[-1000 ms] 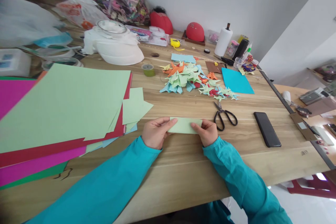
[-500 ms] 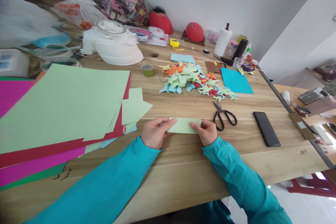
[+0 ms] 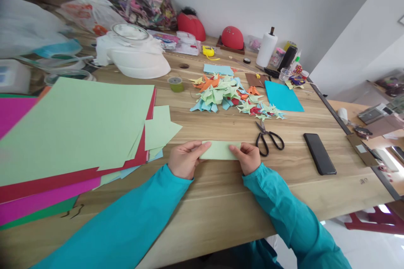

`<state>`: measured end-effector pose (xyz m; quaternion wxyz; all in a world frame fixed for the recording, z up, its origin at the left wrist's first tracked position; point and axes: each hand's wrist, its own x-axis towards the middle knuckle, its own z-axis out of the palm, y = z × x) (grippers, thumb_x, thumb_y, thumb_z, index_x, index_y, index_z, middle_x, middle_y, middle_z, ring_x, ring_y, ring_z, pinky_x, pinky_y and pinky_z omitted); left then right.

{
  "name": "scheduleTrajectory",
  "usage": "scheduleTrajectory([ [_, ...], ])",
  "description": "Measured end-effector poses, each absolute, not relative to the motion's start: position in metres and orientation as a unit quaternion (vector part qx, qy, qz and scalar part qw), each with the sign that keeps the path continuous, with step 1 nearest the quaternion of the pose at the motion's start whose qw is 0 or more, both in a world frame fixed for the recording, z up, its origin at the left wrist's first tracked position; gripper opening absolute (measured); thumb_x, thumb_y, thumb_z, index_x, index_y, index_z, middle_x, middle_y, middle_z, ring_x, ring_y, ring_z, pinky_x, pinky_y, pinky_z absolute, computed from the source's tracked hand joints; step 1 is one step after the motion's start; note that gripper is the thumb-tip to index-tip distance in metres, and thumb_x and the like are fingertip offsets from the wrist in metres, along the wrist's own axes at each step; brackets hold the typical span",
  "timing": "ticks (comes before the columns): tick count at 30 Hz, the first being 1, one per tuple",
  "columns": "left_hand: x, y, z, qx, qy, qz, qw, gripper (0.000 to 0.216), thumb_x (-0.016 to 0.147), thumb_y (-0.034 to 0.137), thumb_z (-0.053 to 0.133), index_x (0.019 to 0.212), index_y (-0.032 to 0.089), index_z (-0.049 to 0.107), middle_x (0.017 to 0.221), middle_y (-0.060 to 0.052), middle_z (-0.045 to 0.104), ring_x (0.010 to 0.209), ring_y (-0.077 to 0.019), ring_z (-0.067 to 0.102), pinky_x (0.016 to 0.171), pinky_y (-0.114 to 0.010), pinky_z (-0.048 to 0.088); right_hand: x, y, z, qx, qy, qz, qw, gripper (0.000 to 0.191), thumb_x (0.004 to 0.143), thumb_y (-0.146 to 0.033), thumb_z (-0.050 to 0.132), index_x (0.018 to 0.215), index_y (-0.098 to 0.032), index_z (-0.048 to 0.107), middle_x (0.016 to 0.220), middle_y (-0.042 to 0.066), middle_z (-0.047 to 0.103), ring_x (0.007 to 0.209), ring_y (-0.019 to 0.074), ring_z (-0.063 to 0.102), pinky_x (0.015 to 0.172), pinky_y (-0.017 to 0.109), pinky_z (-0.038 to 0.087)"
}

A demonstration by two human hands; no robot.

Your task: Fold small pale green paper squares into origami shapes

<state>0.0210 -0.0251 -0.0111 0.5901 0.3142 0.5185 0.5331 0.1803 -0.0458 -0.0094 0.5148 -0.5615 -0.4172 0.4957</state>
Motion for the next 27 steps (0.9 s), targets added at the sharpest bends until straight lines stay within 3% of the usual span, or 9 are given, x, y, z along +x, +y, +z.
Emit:
scheduleTrajectory([
  [16,0.0220,-0.0253,-0.0085,0.308,0.517,0.534,0.593,0.030,0.045,0.034,0.075,0.062,0.012,0.066,0.056,-0.001,0.063,0.053,-0.0137,0.057,0.044,-0.022,0.045,0.1796,-0.0454,-0.0094,-0.563,-0.428,0.476,0.522,0.035,0.060,-0.042,0.067,0.048,-0.015,0.050,0.042,-0.006,0.042,0.039,0.0044,0.031,0.038,0.020,0.023],
  [24,0.0225,-0.0267,-0.0043,0.324,0.530,0.540,0.568,0.028,0.047,0.035,0.074,0.062,0.014,0.066,0.056,-0.001,0.064,0.053,-0.0136,0.057,0.043,-0.022,0.045,0.1802,-0.0454,-0.0087,-0.579,-0.437,0.467,0.505,0.037,0.059,-0.045,0.067,0.048,-0.015,0.048,0.042,-0.006,0.040,0.039,0.0048,0.031,0.038,0.021,0.024],
  [27,0.0205,-0.0259,-0.0026,0.367,0.532,0.534,0.545,0.026,0.046,0.034,0.074,0.061,0.014,0.067,0.057,-0.001,0.066,0.053,-0.0134,0.057,0.046,-0.022,0.046,0.1792,-0.0452,-0.0059,-0.582,-0.432,0.468,0.507,0.033,0.056,-0.045,0.068,0.054,-0.015,0.054,0.041,-0.006,0.042,0.037,0.0043,0.029,0.036,0.021,0.022],
])
